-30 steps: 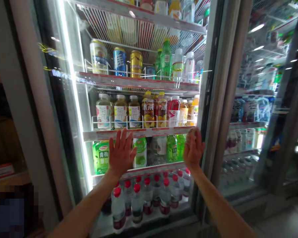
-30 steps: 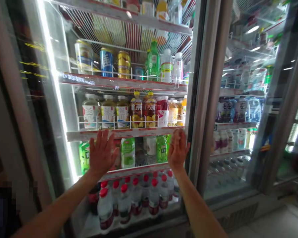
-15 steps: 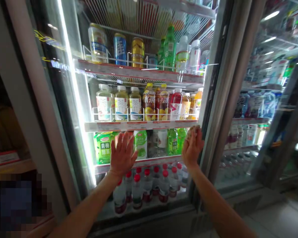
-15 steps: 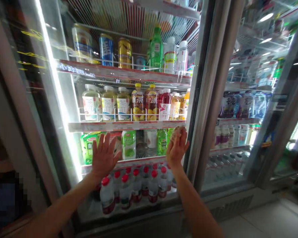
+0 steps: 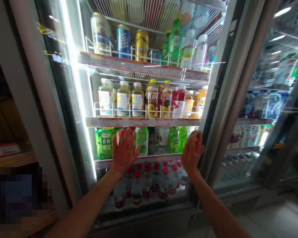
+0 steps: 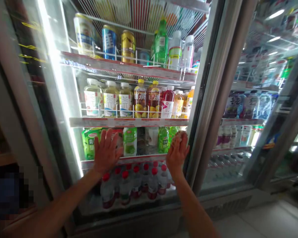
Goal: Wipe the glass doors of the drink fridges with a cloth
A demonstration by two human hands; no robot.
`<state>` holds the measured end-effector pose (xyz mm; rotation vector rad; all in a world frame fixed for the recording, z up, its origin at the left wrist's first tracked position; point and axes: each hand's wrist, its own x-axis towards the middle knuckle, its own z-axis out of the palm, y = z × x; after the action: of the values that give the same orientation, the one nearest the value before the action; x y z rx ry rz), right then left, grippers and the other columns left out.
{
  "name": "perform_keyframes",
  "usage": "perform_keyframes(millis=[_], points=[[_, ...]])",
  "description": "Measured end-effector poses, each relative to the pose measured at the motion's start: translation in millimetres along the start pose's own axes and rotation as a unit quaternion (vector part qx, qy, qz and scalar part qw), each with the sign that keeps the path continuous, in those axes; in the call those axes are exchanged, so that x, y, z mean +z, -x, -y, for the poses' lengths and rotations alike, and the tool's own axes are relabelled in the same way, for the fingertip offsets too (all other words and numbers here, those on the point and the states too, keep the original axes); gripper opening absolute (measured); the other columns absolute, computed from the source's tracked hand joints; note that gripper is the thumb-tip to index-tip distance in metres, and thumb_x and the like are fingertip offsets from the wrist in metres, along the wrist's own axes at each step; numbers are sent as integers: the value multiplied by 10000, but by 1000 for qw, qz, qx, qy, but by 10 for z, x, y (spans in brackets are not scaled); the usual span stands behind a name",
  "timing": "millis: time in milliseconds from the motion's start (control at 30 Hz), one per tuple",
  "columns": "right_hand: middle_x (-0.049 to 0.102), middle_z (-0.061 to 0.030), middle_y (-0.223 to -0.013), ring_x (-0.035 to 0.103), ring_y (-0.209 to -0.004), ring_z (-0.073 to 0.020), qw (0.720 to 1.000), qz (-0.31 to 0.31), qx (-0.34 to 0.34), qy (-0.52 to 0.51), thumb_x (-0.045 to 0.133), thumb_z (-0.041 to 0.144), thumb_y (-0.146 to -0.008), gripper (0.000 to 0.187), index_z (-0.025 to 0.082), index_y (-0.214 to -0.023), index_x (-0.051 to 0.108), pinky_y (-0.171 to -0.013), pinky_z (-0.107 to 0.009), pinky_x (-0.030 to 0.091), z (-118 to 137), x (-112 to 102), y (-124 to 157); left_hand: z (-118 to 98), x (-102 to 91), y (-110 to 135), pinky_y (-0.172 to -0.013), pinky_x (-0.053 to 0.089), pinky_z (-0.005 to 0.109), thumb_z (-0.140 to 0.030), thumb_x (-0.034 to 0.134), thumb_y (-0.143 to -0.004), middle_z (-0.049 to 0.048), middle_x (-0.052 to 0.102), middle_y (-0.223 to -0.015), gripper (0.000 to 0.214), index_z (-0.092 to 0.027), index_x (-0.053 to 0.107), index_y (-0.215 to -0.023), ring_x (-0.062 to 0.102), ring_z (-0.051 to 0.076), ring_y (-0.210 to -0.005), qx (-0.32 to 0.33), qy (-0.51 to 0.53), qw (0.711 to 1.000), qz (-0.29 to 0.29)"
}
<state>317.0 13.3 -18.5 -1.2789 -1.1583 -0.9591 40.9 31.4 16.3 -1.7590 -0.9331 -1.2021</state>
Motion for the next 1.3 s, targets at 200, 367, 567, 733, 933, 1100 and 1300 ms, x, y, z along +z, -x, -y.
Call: perform_keyframes(millis=[200,367,567,733,933,1100,1300], points=[[209,-95,-1539,173,-1421,-254,985,61,-150,-56,407,167,-877,644,284,-1464,168,-1115,-531,197,316,30,154,-7,-5,-13,-1162,43,435,-374,523,-852,108,258,-1493,718,-222,173,-1460,91,222,-1420,0,20,1000,-22],[255,-160,-1512,245,-1396,-279,1000,-1,10,-8,393,217,-900,609,234,-1467,172,-1075,-580,230,-102,20,65,-34,-14,-15,-1160,42,445,-361,524,-851,120,238,-1498,728,-198,164,-1462,83,231,-1421,1,6,1000,-23],[172,-119,-1545,167,-1419,-288,990,69,-107,-64,402,148,-865,675,264,-1475,135,-1091,-551,239,378,8,296,-23,2,-10,-1158,54,459,-358,514,-856,114,213,-1507,725,-204,151,-1464,78,236,-1421,12,5,999,-31],[214,-93,-1537,201,-1413,-259,985,56,-148,-64,402,153,-866,670,294,-1469,146,-1100,-556,212,445,55,58,-5,-35,2,-1162,68,438,-349,505,-863,109,245,-1500,708,-206,158,-1463,90,223,-1420,16,3,1000,-22],[190,-118,-1540,178,-1419,-265,995,5,-72,-72,394,152,-872,662,251,-1475,139,-1092,-559,222,606,94,-70,-20,-26,16,-1162,57,436,-352,514,-857,132,296,-1476,710,-174,183,-1459,78,222,-1421,19,-5,1000,-21],[297,-57,-1512,183,-1421,-219,956,97,-254,-110,464,148,-837,680,298,-1453,218,-1149,-501,118,912,70,-1,137,-143,20,-1160,106,416,-341,514,-863,119,367,-1447,679,-194,209,-1451,135,209,-1413,55,-2,998,6],[230,-108,-1531,114,-1434,-240,981,42,-172,-81,420,148,-855,636,217,-1457,227,-1139,-512,121,809,92,-249,487,-363,101,-1153,128,440,-347,521,-864,126,304,-1477,719,-210,145,-1462,176,215,-1405,47,-27,998,10]])
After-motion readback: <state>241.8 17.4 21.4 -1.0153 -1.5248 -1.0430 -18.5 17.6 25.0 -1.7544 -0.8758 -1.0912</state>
